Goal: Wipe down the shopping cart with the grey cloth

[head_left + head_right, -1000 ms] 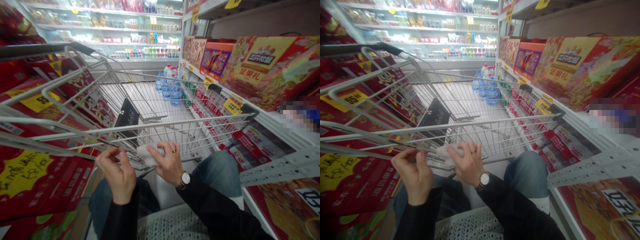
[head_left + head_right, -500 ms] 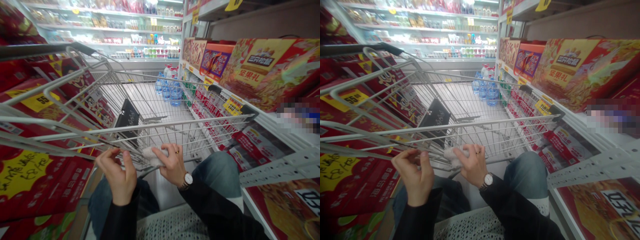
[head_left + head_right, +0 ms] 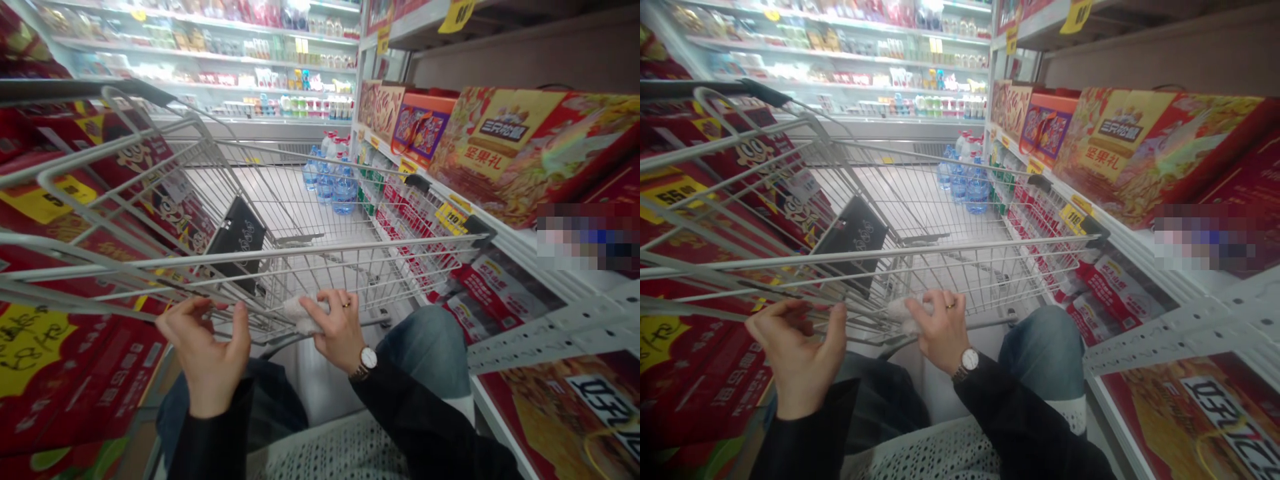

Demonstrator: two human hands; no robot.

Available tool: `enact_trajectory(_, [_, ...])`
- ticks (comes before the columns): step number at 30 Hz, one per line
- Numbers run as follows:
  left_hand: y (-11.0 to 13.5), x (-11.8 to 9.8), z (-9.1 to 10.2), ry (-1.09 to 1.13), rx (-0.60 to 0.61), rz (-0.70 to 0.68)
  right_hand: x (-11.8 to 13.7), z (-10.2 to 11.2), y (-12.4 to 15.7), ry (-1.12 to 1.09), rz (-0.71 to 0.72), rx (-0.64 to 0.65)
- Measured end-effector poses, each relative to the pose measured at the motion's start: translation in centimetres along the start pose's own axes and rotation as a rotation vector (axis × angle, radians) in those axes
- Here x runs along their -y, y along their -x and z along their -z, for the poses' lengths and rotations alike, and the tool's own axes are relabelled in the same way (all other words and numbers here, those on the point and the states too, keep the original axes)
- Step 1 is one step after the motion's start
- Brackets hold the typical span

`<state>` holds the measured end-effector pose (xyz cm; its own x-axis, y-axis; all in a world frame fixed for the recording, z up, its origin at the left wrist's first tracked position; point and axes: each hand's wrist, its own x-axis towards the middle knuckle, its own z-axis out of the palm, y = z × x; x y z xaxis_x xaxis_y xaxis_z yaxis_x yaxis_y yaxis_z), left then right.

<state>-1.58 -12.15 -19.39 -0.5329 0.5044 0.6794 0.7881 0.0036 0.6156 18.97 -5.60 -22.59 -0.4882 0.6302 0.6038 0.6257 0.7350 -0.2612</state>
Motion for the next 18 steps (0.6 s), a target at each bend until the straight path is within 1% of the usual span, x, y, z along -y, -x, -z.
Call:
enact_trajectory(3, [-0.1,0.4,-0.1,-0.008,-0.022,-0.027,1.0,1.6,-1.7,-0.004,0.026,-0.017])
enact_trajectory(5, [0.0,0.6,-0.3,0.002,-0.043,-0.024,1.6,2.9,-3.1,-0.006,0.049,-0.077])
enact_trajectory(7, [0.0,0.7,-0.4,0.017,-0.058,-0.016,1.8,3.3,-3.6,-0.005,0.058,-0.123])
enact_trajectory(9, [0.1,0.7,-0.6,0.029,-0.066,-0.018,1.5,2.7,-3.0,-0.002,0.055,-0.126])
enact_trajectory(12, [0.2,0.8,-0.8,0.03,-0.068,-0.019,0.2,0.4,-0.8,0.007,0.045,-0.089])
enact_trajectory(14, [0.4,0.9,-0.9,0.022,-0.067,-0.021,-0.5,-0.9,0.5,0.017,0.046,-0.086])
enact_trajectory(16, [0.5,0.9,-1.1,0.022,-0.07,-0.025,-0.6,-1.1,0.7,0.03,0.051,-0.089])
enact_trajectory(18, [0.5,0.9,-1.2,0.021,-0.073,-0.031,-0.2,-0.2,-0.1,0.041,0.068,-0.109])
